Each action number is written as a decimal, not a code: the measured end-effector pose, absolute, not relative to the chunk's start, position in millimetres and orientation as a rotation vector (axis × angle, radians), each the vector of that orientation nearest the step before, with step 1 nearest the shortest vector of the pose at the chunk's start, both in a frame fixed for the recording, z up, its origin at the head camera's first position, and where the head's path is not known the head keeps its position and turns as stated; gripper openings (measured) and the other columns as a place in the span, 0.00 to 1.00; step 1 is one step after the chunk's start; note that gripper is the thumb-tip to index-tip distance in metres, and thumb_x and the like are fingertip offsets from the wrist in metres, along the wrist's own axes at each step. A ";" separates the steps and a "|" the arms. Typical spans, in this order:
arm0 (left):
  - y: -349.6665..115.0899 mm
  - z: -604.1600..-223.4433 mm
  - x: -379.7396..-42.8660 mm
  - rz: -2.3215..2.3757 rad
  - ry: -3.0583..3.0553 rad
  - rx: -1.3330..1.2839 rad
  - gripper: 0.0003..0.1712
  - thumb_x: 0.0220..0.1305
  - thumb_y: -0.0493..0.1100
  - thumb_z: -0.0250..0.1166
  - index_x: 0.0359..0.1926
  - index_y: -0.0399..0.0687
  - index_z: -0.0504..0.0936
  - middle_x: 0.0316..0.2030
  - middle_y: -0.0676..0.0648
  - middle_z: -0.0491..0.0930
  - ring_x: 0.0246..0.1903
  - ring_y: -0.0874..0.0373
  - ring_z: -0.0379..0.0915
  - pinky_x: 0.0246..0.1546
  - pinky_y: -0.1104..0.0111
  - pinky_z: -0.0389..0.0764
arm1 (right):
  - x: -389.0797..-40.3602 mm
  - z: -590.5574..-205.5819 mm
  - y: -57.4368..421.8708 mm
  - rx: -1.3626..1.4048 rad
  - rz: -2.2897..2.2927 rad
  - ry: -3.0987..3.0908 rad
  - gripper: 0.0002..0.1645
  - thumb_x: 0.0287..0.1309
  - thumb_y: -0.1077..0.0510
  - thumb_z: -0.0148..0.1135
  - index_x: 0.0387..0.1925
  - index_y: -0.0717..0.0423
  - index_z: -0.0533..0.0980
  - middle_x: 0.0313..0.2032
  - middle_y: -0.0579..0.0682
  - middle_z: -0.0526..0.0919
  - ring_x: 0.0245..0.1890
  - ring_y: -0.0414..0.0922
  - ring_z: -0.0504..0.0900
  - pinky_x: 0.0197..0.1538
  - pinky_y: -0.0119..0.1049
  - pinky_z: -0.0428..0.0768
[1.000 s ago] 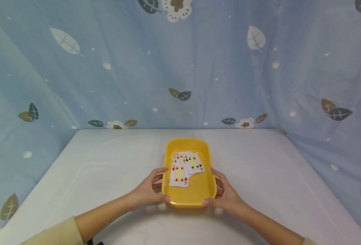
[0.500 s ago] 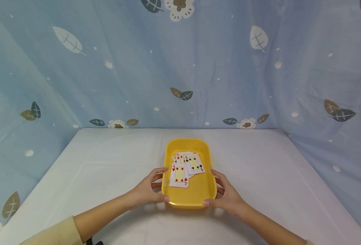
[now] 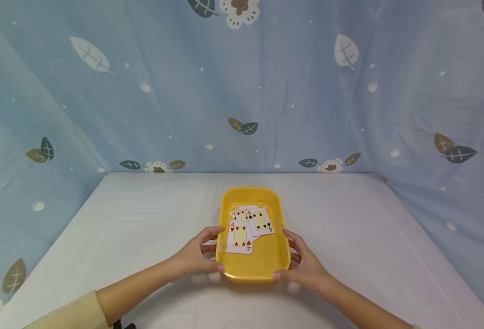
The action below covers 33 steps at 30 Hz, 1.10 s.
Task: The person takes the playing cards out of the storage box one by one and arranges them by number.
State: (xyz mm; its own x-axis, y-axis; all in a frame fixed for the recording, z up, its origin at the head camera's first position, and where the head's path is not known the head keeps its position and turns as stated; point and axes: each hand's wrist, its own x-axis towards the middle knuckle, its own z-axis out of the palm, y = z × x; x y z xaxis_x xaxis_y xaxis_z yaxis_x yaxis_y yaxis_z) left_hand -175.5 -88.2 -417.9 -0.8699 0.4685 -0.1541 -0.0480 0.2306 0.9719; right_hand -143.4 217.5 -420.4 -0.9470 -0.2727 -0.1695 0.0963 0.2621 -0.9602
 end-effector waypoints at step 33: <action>-102.2 -366.0 -225.7 1.523 2.357 0.462 0.44 0.47 0.43 0.76 0.65 0.45 0.66 0.52 0.45 0.76 0.49 0.54 0.76 0.44 0.64 0.81 | -141.8 -421.5 218.5 -0.199 -1.751 2.237 0.59 0.42 0.63 0.75 0.71 0.51 0.49 0.65 0.67 0.56 0.57 0.57 0.71 0.52 0.37 0.79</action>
